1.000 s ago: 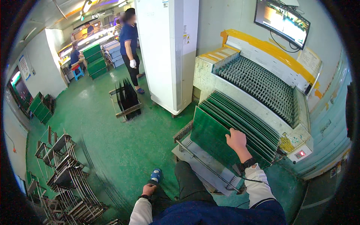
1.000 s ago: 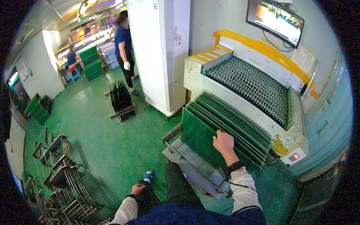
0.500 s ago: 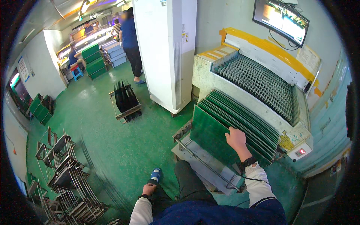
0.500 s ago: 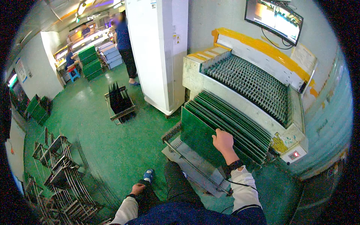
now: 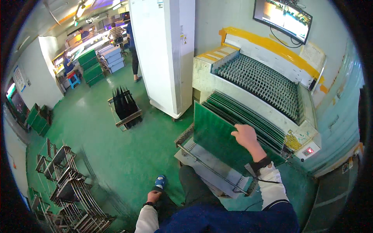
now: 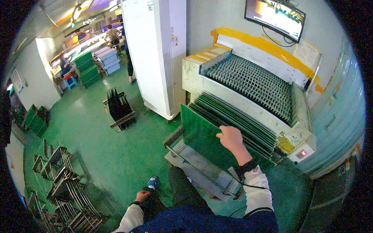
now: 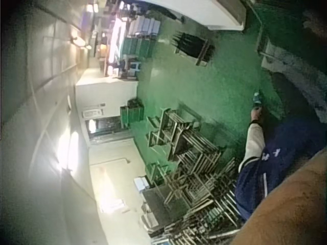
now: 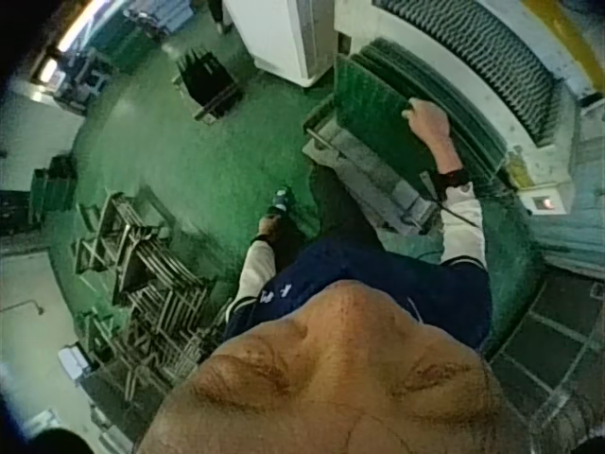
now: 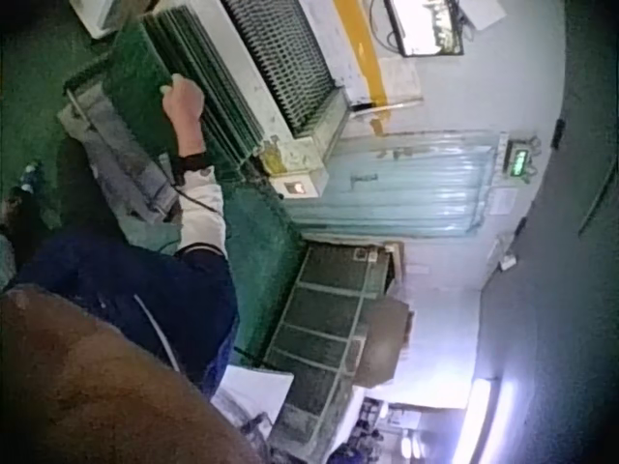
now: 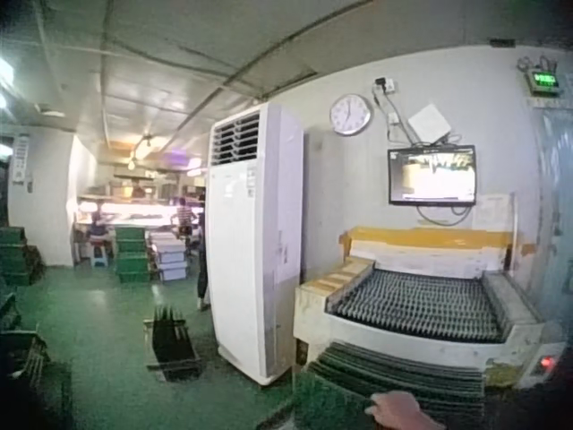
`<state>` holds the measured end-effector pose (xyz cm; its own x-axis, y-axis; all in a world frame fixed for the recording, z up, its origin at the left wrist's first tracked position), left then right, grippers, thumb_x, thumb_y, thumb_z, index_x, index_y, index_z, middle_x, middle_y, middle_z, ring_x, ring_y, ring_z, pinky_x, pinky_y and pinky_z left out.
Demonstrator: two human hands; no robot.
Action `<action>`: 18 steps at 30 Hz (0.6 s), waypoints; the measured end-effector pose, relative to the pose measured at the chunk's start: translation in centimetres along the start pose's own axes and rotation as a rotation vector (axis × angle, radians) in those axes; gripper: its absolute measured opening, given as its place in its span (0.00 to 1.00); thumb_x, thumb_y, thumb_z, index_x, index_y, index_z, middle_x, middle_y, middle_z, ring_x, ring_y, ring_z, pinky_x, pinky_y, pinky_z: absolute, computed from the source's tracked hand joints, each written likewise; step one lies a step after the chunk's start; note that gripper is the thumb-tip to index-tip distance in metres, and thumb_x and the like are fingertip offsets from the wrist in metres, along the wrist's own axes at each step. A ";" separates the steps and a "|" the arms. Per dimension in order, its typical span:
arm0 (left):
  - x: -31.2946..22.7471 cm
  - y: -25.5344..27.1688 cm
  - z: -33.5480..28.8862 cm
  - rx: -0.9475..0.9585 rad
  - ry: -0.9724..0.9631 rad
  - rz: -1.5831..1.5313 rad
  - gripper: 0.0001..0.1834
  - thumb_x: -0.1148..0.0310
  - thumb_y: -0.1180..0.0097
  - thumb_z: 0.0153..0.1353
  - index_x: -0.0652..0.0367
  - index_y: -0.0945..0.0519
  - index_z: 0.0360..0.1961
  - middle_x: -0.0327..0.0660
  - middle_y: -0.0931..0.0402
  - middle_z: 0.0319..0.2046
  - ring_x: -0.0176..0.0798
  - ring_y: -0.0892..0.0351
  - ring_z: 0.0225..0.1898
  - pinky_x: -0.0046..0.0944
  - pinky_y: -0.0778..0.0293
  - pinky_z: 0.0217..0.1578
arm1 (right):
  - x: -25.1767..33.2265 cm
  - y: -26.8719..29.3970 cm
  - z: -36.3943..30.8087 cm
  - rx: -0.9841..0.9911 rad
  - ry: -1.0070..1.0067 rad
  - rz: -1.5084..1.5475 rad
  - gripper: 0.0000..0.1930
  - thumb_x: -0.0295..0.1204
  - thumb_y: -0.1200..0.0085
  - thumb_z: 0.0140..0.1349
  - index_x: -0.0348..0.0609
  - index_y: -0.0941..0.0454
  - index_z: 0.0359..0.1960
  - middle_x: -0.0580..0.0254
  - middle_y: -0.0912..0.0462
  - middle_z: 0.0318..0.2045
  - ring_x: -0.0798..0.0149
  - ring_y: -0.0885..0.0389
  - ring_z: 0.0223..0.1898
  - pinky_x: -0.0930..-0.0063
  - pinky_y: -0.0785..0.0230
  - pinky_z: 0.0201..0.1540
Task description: Placing green circuit boards from a rack onto a machine for processing.
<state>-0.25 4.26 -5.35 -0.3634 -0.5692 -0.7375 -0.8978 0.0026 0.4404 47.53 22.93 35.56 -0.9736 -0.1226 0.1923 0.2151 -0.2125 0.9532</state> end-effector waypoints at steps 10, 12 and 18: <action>0.9 1.2 0.4 0.000 0.006 0.035 0.16 0.63 0.39 0.42 0.64 0.18 0.29 0.43 0.20 0.25 0.36 0.22 0.27 0.36 0.27 0.32 | 0.1 14.1 1.8 -0.221 0.018 -0.019 0.14 0.38 0.43 0.48 0.40 0.24 0.28 0.46 0.23 0.26 0.46 0.24 0.31 0.57 0.33 0.34; 0.4 0.6 0.5 0.021 0.035 0.015 0.16 0.62 0.39 0.42 0.64 0.18 0.29 0.43 0.20 0.26 0.37 0.21 0.28 0.36 0.27 0.33 | -3.5 16.1 2.4 -0.272 -0.059 0.204 0.14 0.36 0.42 0.48 0.39 0.23 0.32 0.50 0.22 0.25 0.54 0.23 0.30 0.63 0.33 0.35; 0.3 0.8 0.7 0.004 0.073 0.065 0.17 0.60 0.38 0.42 0.64 0.18 0.29 0.44 0.20 0.25 0.37 0.21 0.29 0.36 0.27 0.34 | -13.7 17.0 2.8 -0.522 -0.258 1.399 0.17 0.31 0.47 0.58 0.37 0.28 0.48 0.60 0.22 0.39 0.65 0.24 0.37 0.70 0.31 0.41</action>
<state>-1.29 4.60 -5.58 -0.4018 -0.6265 -0.6679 -0.8739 0.0443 0.4842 64.36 23.66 49.81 0.0573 -0.3549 0.9331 0.8989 -0.3884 -0.2029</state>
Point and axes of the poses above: each hand's wrist, its own z-axis towards the middle knuckle, its own y-axis out of the back of the hand, x = y × z, the point moved 5 cm from there along z, towards the middle knuckle
